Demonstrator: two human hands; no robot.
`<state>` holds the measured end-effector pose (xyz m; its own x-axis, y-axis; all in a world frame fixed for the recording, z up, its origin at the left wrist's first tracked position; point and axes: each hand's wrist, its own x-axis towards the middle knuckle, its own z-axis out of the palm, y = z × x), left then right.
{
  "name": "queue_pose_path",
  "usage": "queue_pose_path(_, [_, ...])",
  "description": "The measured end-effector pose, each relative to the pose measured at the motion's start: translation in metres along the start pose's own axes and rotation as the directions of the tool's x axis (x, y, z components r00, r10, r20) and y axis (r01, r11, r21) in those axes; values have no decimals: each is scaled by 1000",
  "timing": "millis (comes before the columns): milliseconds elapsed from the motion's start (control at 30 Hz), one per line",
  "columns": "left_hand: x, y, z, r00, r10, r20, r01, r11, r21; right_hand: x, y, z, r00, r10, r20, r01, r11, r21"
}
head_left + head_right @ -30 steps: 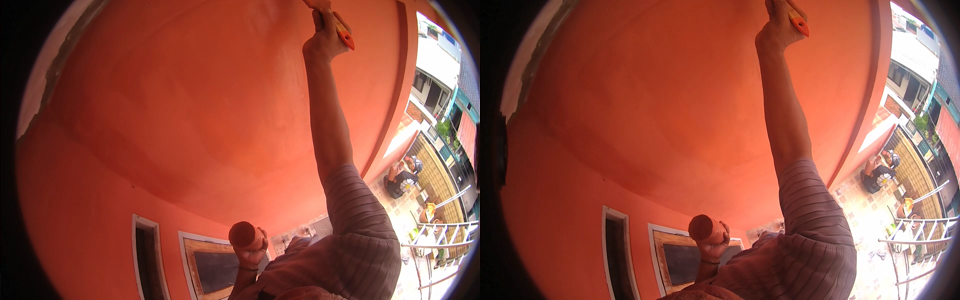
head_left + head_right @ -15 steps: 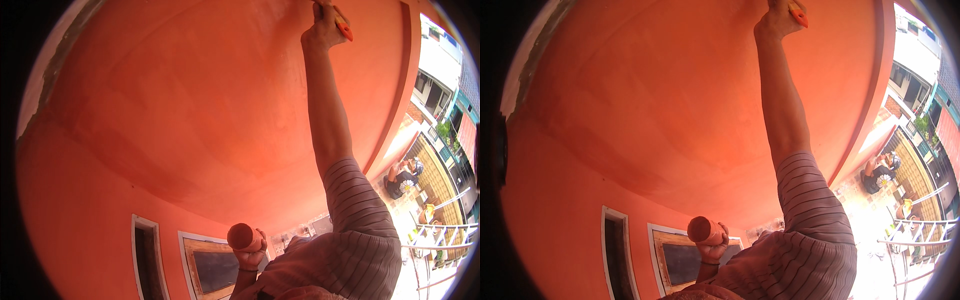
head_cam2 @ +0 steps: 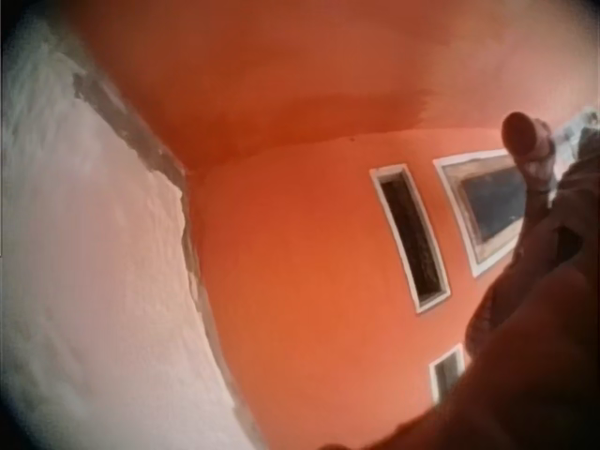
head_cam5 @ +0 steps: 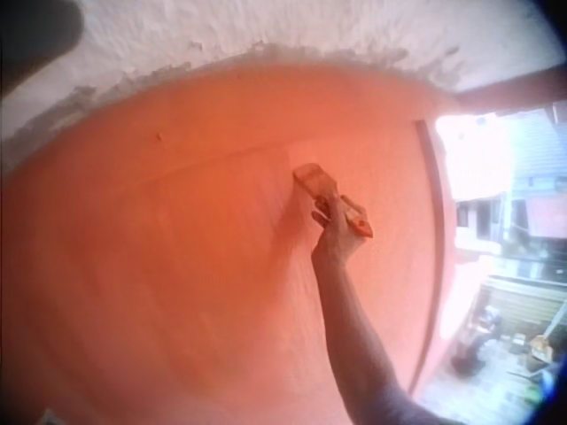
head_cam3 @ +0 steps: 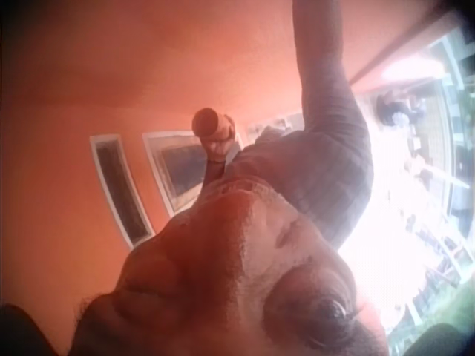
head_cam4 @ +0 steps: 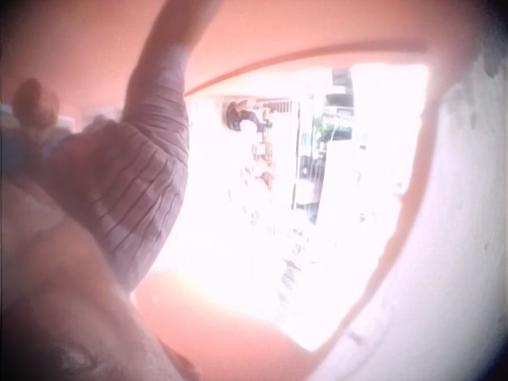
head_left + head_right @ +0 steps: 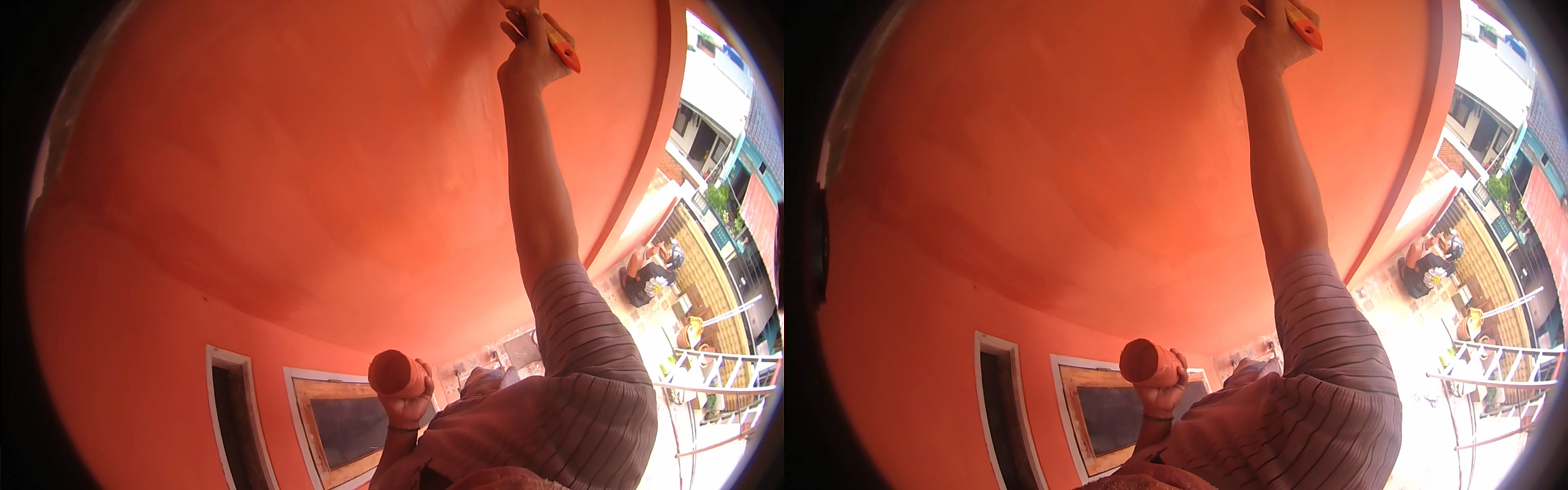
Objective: The person paints a ceiling with orange paint using a brush and a small container. They repeatedly dip the brush into the container and apply paint to the ceiling surface in a methodical manner.
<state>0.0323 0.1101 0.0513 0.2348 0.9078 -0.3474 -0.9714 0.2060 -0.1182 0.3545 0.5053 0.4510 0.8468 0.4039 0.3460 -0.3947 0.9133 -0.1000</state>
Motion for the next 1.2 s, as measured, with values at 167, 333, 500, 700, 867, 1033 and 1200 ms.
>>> queue_pose_path(167, [0, -2, 2, 1000, -27, 1, 27, 999, 23, -26, -4, -45, 1000, 29, -13, -30, 996, -85])
queue_pose_path(333, [0, -6, 3, 999, 12, -48, -11, 1000, 27, -55, -5, -102, 992, 104, -69, -113, 981, -155])
queue_pose_path(500, [-3, -10, 7, 998, 18, -66, -16, 1000, 22, -85, -7, -158, 978, 149, -146, -181, 953, -242])
queue_pose_path(700, [-5, -10, 5, 998, 1, -56, -1, 1000, 14, -119, -10, -228, 954, 186, -235, -258, 907, -332])
queue_pose_path(867, [-6, -7, 0, 1000, -7, 7, 6, 997, 82, -147, -13, -283, 933, 199, -299, -312, 861, -401])
queue_pose_path(1033, [-9, -9, 2, 999, -31, 13, 30, 999, 36, -167, -21, -335, 900, 231, -369, -375, 842, -388])
queue_pose_path(1200, [-16, -8, 1, 1000, -5, 16, 5, 1000, -21, -183, -52, -394, 868, 231, -441, -433, 785, -443])
